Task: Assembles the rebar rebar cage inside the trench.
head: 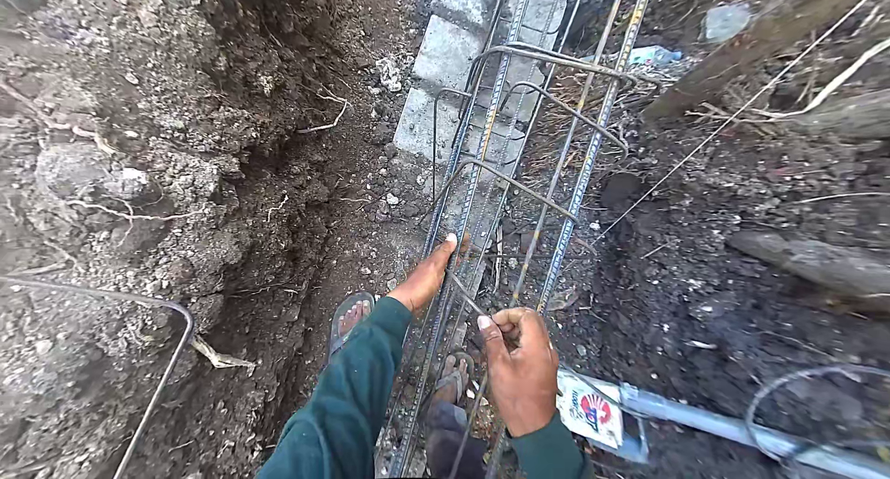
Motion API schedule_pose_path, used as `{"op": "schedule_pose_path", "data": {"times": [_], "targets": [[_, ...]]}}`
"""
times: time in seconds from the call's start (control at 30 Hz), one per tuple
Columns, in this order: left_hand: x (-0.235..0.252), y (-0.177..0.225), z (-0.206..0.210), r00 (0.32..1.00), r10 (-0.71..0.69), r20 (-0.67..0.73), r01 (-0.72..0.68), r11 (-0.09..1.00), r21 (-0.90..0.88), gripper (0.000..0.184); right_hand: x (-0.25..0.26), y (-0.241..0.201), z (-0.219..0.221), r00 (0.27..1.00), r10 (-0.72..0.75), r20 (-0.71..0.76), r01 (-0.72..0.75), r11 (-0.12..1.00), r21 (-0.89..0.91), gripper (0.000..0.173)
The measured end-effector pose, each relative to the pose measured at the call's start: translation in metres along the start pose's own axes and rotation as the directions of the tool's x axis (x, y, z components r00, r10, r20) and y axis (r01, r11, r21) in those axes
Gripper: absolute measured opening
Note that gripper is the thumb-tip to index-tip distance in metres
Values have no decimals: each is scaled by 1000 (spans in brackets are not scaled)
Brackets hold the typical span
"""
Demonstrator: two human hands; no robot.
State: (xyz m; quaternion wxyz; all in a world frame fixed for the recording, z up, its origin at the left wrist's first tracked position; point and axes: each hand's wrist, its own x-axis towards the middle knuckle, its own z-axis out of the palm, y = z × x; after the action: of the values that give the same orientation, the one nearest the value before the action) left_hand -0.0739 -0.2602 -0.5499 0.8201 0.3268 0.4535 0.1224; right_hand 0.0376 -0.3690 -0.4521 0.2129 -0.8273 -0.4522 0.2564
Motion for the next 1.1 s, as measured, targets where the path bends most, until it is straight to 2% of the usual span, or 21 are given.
{"op": "schedule_pose_path", "data": {"times": [0.13, 0.27, 0.4, 0.5, 0.7, 0.83, 0.93, 1.0, 1.1], "targets": [[-1, 22, 1, 996, -55, 66, 40, 977, 209, 65, -4, -18, 4, 993, -47, 112, 52, 998, -47, 17], [-4, 33, -3, 987, -99, 123, 62, 961, 270, 61, 9, -25, 4, 974, -110, 196, 144, 975, -167, 15], [2, 33, -13, 969, -170, 179, 120, 957, 262, 66, 21, -40, 4, 951, -166, 261, 265, 874, -408, 10], [5, 33, -12, 951, -247, 188, 176, 928, 328, 72, 18, -44, 11, 932, -201, 301, 344, 750, -565, 15], [3, 12, -7, 983, -172, 64, 149, 952, 267, 68, 28, -32, 19, 883, -294, 367, 467, 634, -616, 18], [-7, -14, -5, 993, -66, -99, 77, 991, 108, 57, 36, -17, 13, 810, -459, 365, 578, 523, -626, 15], [-14, -23, -1, 975, -44, -217, 61, 995, 74, 55, 42, -13, 9, 818, -490, 301, 561, 564, -606, 7], [-13, -28, 3, 956, -50, -288, 77, 994, 83, 61, 46, -14, 6, 848, -434, 304, 526, 624, -578, 8], [-10, -29, 1, 931, -40, -362, 65, 996, 56, 61, 54, -14, -1, 876, -318, 362, 470, 726, -502, 16]]}}
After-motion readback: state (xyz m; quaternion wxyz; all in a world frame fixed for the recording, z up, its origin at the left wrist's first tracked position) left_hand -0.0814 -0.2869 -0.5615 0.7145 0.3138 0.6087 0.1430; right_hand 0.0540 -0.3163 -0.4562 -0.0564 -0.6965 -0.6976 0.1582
